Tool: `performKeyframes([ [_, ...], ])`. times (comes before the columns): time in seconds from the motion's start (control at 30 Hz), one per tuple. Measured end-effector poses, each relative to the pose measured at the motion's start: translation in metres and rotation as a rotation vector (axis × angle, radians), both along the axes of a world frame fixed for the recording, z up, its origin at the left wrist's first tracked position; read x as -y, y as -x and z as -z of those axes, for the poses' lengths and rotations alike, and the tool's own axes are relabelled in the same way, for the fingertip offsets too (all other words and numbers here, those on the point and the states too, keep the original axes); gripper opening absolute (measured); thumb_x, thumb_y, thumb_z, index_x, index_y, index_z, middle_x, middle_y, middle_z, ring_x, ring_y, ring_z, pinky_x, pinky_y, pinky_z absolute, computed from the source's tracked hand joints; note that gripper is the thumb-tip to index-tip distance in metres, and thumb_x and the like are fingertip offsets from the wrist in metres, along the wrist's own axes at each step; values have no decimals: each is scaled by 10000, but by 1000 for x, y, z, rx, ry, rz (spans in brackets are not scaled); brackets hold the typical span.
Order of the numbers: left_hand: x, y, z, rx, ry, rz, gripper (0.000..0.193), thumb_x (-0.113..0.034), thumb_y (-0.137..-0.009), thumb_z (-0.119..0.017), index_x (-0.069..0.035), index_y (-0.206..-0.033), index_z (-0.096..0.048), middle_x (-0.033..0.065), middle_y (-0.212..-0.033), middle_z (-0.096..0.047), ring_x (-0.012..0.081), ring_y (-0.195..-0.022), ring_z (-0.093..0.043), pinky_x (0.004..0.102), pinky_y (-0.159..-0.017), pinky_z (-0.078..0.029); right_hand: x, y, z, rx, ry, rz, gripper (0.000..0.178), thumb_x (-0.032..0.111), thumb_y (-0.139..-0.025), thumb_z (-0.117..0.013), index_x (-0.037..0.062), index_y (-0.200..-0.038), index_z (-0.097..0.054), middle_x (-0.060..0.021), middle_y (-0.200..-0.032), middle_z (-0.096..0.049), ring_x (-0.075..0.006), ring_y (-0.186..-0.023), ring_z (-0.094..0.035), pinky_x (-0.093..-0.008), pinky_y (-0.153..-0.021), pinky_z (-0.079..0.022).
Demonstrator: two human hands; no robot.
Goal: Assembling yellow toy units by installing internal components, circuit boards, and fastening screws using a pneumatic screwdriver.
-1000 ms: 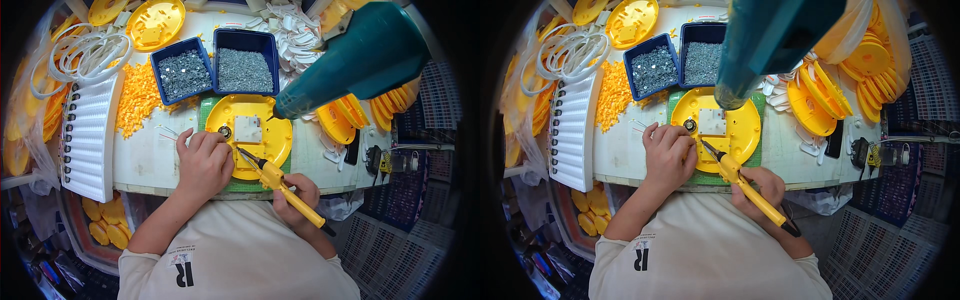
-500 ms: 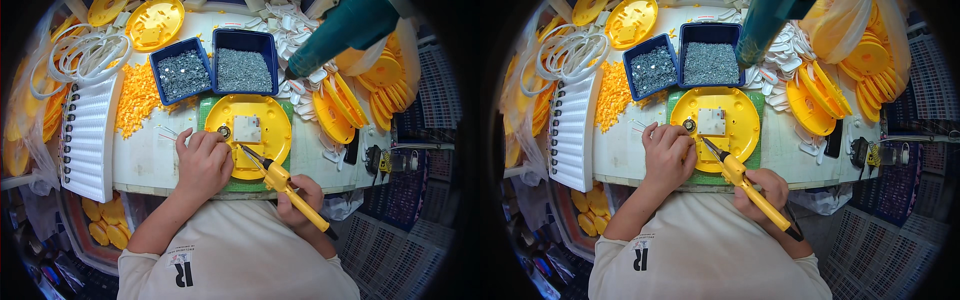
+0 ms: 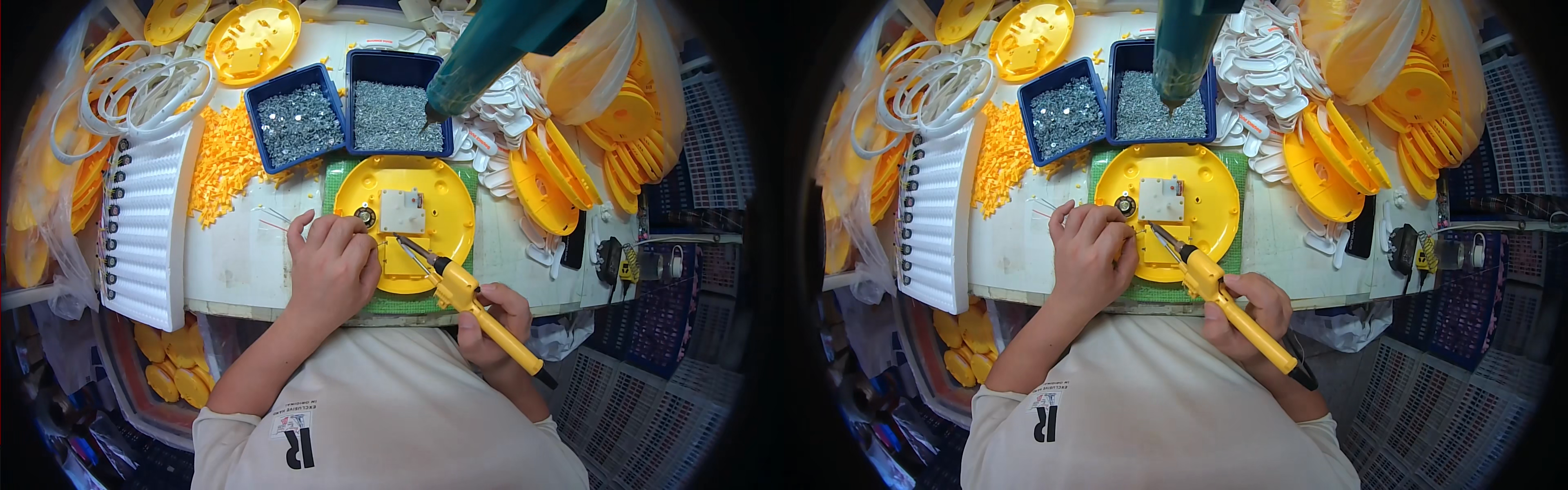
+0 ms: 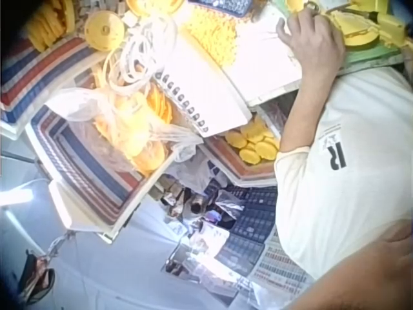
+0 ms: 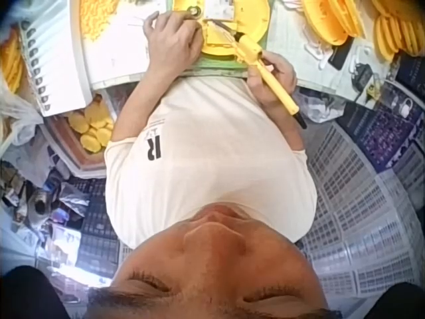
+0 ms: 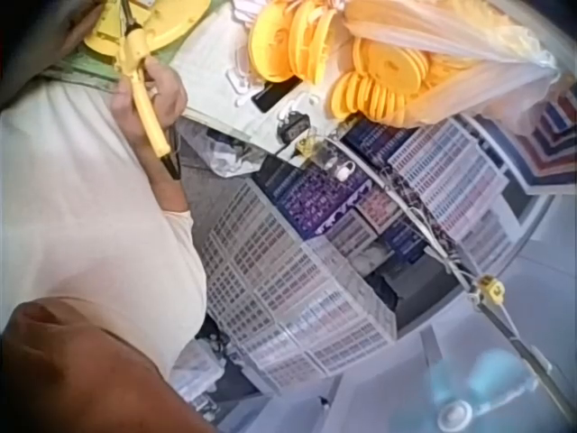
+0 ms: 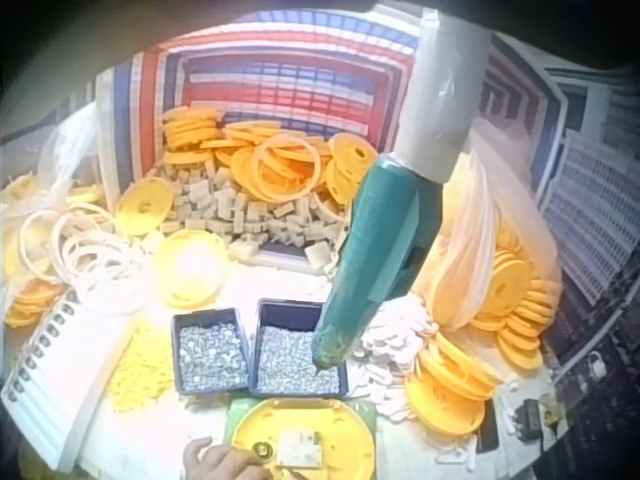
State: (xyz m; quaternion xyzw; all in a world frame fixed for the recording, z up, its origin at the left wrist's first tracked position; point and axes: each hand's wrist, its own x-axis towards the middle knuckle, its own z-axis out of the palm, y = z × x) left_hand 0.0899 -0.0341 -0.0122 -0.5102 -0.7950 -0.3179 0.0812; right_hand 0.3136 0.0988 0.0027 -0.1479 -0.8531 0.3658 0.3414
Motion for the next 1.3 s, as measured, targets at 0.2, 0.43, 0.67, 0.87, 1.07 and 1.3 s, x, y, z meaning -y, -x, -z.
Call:
performKeyframes([
  [0.2,0,0,1,-3,2,3,131,-100,-794,-754,-118,-861,-643,16,-1031,-647,224,-1054,-606,530,-1088,-336,-1,-2,1,18,13,-6,496,122,-883,-741,-17,-1292,-498,-134,-1064,-629,-152,-858,-617,-281,-795,-537],
  [0.43,2,1,-2,5,13,10,132,-101,-796,-752,-114,-890,-659,25,-1038,-650,227,-1063,-611,536,-1097,-329,-1,-2,1,21,24,-13,492,121,-897,-737,-15,-1299,-489,-135,-1075,-626,-149,-868,-615,-282,-806,-534],
  [0.67,36,59,-44,161,-79,25,238,-47,-798,-758,-77,-1032,-728,70,-1060,-670,282,-1060,-627,461,-1003,-428,1,-3,0,-11,97,14,485,114,-915,-725,-15,-1317,-483,-113,-1115,-620,-137,-920,-608,-271,-851,-519],
  [0.87,51,78,-40,194,247,328,194,-65,-825,-769,-92,-1015,-739,72,-1077,-670,289,-1043,-623,430,-958,-454,-1,8,6,-116,55,106,452,110,-784,-780,-2,-1182,-595,-107,-927,-673,-188,-694,-663,-296,-658,-575],
  [1.07,48,63,-34,83,267,281,149,-86,-821,-778,-109,-954,-714,49,-1067,-669,275,-1052,-615,456,-1017,-426,-3,-6,5,-65,110,44,467,110,-917,-709,-18,-1307,-487,-113,-1091,-628,-142,-904,-632,-269,-845,-526],
  [1.3,63,54,-62,-170,219,30,162,-60,-805,-772,-114,-925,-677,35,-1104,-666,283,-1131,-607,502,-1115,-383,-9,-22,9,-122,290,263,375,72,-927,-632,31,-1250,-447,-111,-1026,-601,-144,-750,-625,-267,-701,-543],
])
